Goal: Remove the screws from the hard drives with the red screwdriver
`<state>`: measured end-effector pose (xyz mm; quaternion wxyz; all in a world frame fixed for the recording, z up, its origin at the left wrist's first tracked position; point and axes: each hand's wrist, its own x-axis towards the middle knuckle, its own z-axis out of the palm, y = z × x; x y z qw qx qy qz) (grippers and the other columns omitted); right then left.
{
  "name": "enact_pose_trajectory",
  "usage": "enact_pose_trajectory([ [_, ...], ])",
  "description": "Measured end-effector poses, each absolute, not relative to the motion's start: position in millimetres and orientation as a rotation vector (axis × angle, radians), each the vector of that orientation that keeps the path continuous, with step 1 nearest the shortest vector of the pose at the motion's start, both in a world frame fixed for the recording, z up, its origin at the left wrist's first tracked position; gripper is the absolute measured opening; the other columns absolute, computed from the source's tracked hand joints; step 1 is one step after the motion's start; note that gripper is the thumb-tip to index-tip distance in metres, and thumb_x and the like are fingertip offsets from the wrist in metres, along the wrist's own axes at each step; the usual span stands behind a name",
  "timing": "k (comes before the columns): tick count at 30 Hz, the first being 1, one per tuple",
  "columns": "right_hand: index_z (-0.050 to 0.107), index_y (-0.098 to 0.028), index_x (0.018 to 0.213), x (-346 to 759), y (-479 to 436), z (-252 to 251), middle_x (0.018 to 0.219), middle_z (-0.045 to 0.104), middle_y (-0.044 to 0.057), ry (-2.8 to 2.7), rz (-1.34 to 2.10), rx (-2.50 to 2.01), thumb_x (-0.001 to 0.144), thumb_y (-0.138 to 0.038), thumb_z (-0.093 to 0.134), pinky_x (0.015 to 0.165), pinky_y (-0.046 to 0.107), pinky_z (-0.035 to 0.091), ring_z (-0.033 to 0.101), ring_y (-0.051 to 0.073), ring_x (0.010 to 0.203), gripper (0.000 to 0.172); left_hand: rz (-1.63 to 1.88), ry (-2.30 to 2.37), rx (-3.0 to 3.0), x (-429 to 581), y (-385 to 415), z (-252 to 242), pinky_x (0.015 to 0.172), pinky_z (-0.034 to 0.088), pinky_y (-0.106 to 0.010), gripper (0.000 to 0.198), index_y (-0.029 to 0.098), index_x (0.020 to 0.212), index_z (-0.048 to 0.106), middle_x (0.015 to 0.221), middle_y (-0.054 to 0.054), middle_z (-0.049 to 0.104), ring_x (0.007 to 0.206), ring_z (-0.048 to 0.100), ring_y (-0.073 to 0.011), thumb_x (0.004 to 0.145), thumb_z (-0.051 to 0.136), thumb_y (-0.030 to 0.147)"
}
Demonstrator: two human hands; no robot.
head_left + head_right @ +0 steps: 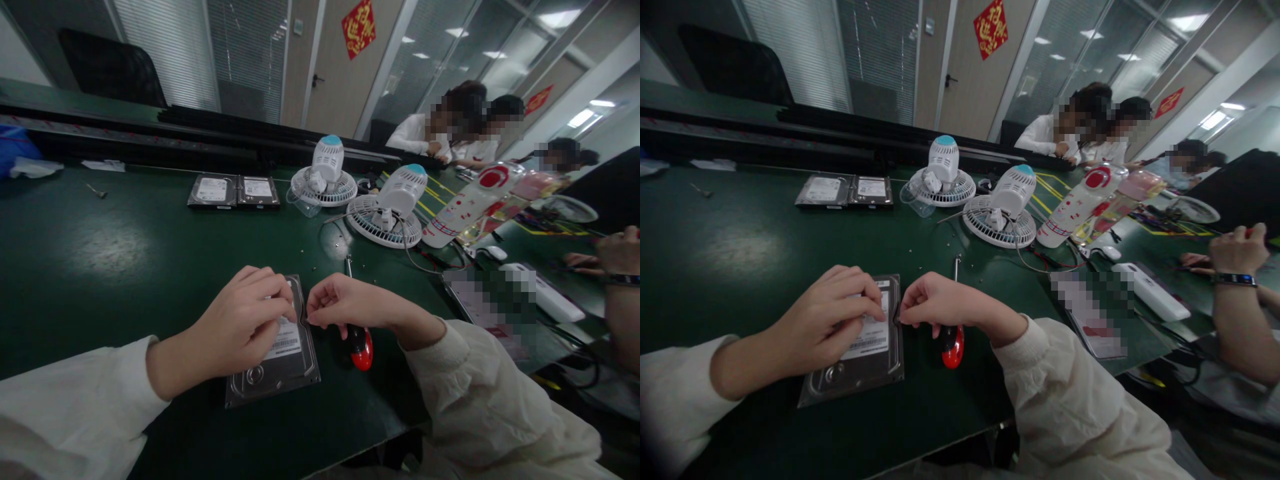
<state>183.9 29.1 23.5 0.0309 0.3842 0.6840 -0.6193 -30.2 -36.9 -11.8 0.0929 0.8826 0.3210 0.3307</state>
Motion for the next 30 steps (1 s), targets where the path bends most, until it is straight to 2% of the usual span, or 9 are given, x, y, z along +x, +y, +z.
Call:
enact_pose_trajectory([
  [10, 0.064, -0.012, 0.079, 182.9, 29.3, 18.9, 0.061, 0.058, -0.006, 2.117, -1.867, 1.224, 0.076, -0.021, 0.066, 0.038, 0.013, 0.045, 0.051, 0.003, 0.046, 0.01, 0.929, 0.943, 2.588, -29.9, -37.2, -13.0, 0.083, 0.035, -0.04, 0.035, 0.018, 0.093, 0.071, 0.094, -0.004, 0.062, 0.088, 0.053, -0.0194, 0.084, 0.042, 0.001],
  [18, 0.061, -0.012, 0.073, 182.9, 30.0, 18.3, 0.057, 0.058, -0.006, 2.027, -1.94, 1.246, 0.075, -0.02, 0.063, 0.035, 0.015, 0.045, 0.049, 0.003, 0.038, 0.008, 0.855, 0.938, 2.588, -29.4, -35.2, -12.6, 0.086, 0.035, -0.041, 0.038, 0.02, 0.1, 0.073, 0.098, -0.004, 0.062, 0.093, 0.053, -0.0199, 0.086, 0.043, 0.002],
  [30, 0.062, -0.012, 0.074, 183.9, 30.1, 15.8, 0.056, 0.058, -0.007, 2.017, -1.961, 1.261, 0.074, -0.02, 0.064, 0.035, 0.014, 0.046, 0.049, 0.002, 0.037, 0.008, 0.767, 0.964, 2.576, -29.4, -36.6, -10.1, 0.089, 0.035, -0.042, 0.039, 0.022, 0.102, 0.073, 0.1, -0.004, 0.063, 0.095, 0.054, -0.0202, 0.088, 0.043, 0.002],
])
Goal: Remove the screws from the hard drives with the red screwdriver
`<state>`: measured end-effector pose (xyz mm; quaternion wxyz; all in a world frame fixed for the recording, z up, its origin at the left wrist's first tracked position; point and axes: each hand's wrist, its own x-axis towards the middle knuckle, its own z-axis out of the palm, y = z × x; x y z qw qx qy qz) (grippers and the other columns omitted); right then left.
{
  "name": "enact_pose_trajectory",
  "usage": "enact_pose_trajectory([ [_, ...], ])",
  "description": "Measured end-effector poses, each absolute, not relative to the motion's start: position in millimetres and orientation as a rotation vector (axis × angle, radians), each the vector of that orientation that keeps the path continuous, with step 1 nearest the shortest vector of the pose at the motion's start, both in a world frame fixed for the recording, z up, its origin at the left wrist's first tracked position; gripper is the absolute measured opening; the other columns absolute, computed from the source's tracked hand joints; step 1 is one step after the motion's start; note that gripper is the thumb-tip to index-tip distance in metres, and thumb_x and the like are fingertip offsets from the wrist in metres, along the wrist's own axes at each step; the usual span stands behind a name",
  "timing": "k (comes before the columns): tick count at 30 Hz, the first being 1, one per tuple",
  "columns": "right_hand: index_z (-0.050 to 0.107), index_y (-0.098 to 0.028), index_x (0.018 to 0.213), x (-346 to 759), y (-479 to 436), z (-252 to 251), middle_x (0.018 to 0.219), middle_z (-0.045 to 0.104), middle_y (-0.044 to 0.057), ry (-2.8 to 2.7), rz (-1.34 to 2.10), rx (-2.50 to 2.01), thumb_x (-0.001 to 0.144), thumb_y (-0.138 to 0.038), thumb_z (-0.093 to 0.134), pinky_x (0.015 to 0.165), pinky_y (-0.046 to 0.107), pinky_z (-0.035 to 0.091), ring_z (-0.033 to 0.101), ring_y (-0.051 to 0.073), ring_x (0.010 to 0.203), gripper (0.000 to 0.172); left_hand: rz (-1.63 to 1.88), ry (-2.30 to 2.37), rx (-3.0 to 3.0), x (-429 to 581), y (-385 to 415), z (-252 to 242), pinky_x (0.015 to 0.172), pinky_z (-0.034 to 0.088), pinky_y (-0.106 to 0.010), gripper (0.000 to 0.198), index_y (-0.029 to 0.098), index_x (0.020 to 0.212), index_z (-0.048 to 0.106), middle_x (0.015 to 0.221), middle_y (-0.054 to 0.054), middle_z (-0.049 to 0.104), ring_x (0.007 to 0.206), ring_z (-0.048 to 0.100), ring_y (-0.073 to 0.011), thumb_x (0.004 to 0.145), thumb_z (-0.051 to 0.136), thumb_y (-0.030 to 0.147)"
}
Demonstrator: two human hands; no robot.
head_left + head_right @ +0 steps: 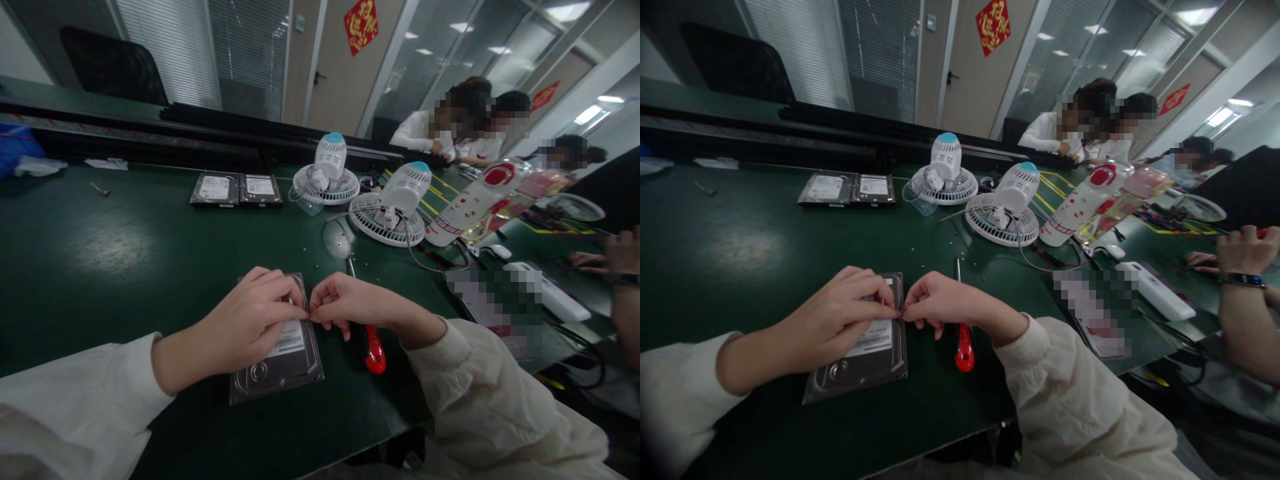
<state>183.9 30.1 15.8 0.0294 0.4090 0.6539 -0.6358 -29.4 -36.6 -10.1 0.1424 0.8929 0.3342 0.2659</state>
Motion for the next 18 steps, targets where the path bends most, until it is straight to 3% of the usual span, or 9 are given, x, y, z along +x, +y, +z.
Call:
enact_pose_trajectory([
  [18, 0.061, -0.012, 0.073, 183.9, 29.4, 15.8, 0.058, 0.059, -0.006, 2.066, -1.931, 1.237, 0.074, -0.02, 0.063, 0.038, 0.015, 0.049, 0.051, 0.003, 0.039, 0.009, 0.783, 0.923, 2.732, -29.1, -36.3, -7.9, 0.085, 0.038, -0.042, 0.035, 0.018, 0.095, 0.074, 0.097, -0.006, 0.063, 0.091, 0.054, -0.021, 0.091, 0.042, 0.005],
])
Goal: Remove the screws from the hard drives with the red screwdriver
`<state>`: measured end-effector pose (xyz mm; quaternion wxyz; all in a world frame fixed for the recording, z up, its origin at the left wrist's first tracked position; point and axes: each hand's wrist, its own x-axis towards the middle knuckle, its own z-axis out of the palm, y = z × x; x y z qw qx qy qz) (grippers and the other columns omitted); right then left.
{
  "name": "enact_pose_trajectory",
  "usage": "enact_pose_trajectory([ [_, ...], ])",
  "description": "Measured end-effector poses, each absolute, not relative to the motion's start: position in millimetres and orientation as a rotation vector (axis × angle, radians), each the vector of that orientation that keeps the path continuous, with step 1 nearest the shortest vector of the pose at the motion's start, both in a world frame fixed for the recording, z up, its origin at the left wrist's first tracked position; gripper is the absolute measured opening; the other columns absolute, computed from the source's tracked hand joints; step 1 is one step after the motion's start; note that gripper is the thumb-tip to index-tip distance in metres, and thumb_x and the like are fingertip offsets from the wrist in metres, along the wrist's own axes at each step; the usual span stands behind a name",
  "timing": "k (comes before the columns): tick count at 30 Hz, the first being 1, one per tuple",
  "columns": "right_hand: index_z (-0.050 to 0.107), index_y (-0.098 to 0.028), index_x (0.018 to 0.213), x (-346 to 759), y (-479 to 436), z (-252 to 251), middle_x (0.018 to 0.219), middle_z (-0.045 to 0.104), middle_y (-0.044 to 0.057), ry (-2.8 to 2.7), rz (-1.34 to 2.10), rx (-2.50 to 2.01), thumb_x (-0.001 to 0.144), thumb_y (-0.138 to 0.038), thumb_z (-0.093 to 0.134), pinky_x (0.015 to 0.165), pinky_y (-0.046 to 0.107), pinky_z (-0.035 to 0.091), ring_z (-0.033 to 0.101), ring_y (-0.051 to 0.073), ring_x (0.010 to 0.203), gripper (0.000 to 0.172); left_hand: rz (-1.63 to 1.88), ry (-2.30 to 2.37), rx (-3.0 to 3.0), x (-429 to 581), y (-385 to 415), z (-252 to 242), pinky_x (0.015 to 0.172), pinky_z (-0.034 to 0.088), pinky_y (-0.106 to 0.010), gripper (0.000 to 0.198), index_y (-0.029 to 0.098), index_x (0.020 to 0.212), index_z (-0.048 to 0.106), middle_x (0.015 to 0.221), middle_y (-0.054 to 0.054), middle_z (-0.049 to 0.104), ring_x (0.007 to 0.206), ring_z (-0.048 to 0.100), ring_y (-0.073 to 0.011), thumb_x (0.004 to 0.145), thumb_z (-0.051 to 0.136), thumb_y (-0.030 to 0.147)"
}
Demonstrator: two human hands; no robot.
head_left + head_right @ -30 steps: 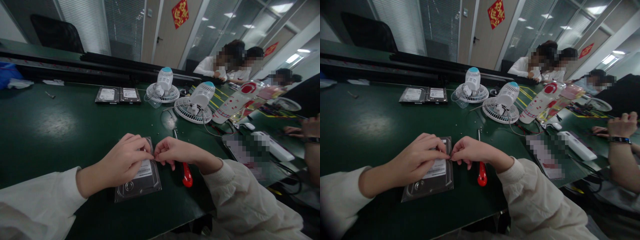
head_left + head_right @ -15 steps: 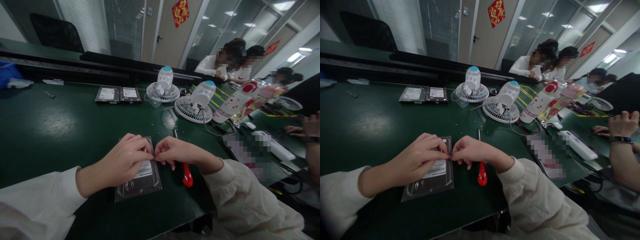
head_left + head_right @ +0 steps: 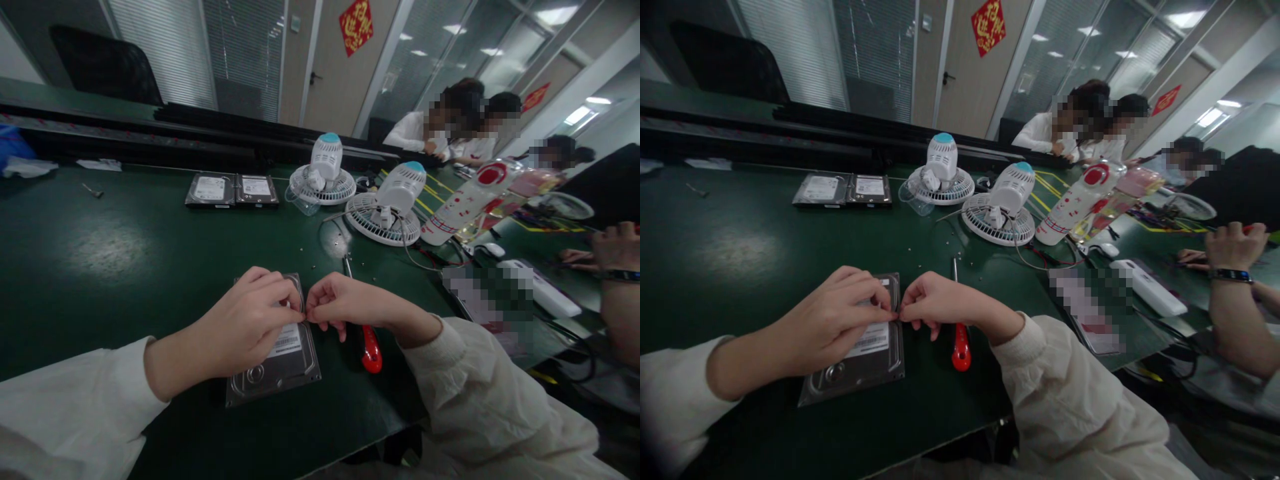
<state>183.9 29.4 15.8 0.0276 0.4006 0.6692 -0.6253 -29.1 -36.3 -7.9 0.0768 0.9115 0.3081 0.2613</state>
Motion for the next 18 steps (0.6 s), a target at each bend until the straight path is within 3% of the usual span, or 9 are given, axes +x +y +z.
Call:
enact_pose_trajectory([
  [12, 0.06, -0.012, 0.074, 180.6, 27.0, 20.2, 0.056, 0.058, -0.007, 2.023, -1.949, 1.269, 0.077, -0.015, 0.061, 0.04, 0.014, 0.05, 0.047, 0.001, 0.037, 0.005, 0.81, 0.946, 2.732, -29.0, -37.1, -11.1, 0.086, 0.038, -0.044, 0.037, 0.019, 0.098, 0.074, 0.098, -0.006, 0.062, 0.092, 0.054, -0.0214, 0.089, 0.041, 0.004],
  [18, 0.061, -0.012, 0.075, 183.1, 28.4, 17.2, 0.058, 0.06, -0.006, 2.034, -1.946, 1.238, 0.078, -0.016, 0.06, 0.04, 0.014, 0.051, 0.052, 0.002, 0.04, 0.006, 0.803, 0.932, 2.735, -28.0, -36.1, -8.7, 0.084, 0.039, -0.042, 0.037, 0.019, 0.096, 0.074, 0.096, -0.006, 0.063, 0.091, 0.055, -0.0211, 0.088, 0.042, 0.003],
])
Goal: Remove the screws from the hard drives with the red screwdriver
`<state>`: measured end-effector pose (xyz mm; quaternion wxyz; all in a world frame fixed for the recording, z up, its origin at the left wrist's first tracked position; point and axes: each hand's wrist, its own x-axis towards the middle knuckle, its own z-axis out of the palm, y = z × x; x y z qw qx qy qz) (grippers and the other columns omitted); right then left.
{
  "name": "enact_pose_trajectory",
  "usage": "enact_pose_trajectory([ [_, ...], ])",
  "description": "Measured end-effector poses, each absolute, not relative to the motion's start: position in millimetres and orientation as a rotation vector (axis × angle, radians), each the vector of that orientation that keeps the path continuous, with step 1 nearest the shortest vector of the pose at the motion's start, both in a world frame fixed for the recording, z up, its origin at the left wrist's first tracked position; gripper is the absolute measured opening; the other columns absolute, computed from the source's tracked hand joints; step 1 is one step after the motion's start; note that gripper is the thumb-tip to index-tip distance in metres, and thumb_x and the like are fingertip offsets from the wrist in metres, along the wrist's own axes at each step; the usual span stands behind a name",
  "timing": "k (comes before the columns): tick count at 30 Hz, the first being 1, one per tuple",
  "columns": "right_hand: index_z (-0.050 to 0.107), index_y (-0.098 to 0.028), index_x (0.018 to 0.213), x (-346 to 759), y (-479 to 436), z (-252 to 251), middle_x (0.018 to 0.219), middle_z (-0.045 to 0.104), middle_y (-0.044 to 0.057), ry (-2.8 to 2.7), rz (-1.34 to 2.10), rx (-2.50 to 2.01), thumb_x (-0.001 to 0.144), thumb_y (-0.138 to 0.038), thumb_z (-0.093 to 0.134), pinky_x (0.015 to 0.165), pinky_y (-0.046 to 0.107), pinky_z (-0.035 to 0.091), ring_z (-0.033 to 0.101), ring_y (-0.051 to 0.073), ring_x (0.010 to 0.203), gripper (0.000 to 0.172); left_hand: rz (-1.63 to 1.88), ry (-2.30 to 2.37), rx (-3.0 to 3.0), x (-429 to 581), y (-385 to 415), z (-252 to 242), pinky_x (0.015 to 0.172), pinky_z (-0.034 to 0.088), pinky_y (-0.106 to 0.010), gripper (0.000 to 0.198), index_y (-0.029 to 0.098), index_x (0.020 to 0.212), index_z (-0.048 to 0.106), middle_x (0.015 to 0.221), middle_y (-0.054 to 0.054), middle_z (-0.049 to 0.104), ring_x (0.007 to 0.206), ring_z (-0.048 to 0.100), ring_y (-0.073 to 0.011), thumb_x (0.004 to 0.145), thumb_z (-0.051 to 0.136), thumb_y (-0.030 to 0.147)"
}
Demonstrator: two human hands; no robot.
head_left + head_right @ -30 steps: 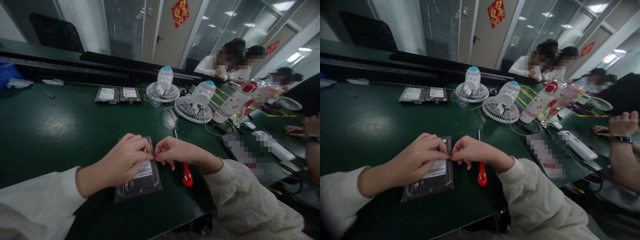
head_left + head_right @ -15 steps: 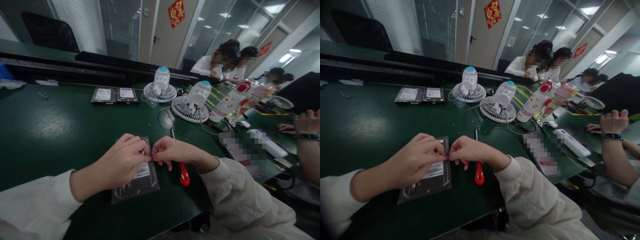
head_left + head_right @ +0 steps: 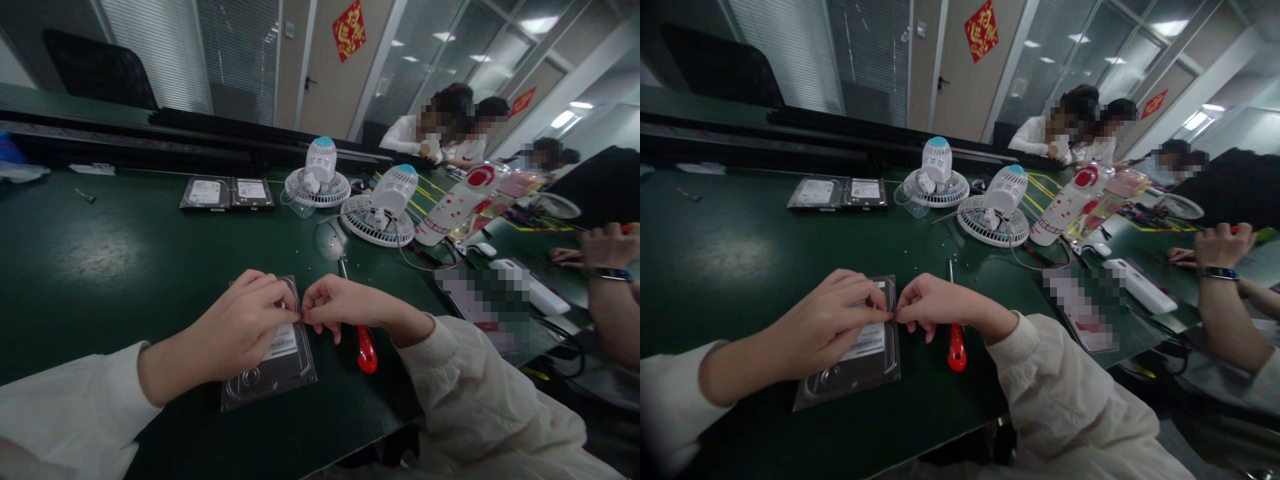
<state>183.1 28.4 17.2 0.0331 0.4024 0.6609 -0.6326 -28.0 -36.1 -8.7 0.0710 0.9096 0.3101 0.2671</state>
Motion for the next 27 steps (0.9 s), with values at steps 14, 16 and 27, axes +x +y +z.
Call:
enact_pose_trajectory([
  [14, 0.06, -0.012, 0.074, 184.8, 29.8, 15.5, 0.058, 0.06, -0.006, 2.03, -1.977, 1.202, 0.078, -0.018, 0.06, 0.039, 0.011, 0.045, 0.051, 0.001, 0.04, 0.008, 0.833, 0.904, 2.724, -29.7, -37.2, -9.9, 0.085, 0.039, -0.043, 0.035, 0.017, 0.097, 0.074, 0.096, -0.007, 0.062, 0.092, 0.055, -0.0217, 0.09, 0.042, 0.004],
  [16, 0.06, -0.011, 0.075, 185.1, 30.0, 14.8, 0.058, 0.06, -0.006, 2.032, -1.981, 1.194, 0.079, -0.019, 0.061, 0.039, 0.012, 0.044, 0.052, 0.002, 0.04, 0.009, 0.838, 0.896, 2.72, -29.7, -36.7, -10.1, 0.086, 0.039, -0.043, 0.035, 0.017, 0.096, 0.074, 0.096, -0.007, 0.062, 0.091, 0.055, -0.0216, 0.09, 0.042, 0.004],
  [27, 0.059, -0.011, 0.074, 183.3, 28.9, 16.9, 0.057, 0.06, -0.007, 2.033, -1.978, 1.211, 0.08, -0.017, 0.061, 0.037, 0.011, 0.044, 0.05, 0.001, 0.038, 0.009, 0.836, 0.89, 2.726, -29.8, -37.6, -9.2, 0.086, 0.039, -0.042, 0.034, 0.017, 0.097, 0.074, 0.096, -0.006, 0.063, 0.093, 0.055, -0.0217, 0.091, 0.042, 0.004],
])
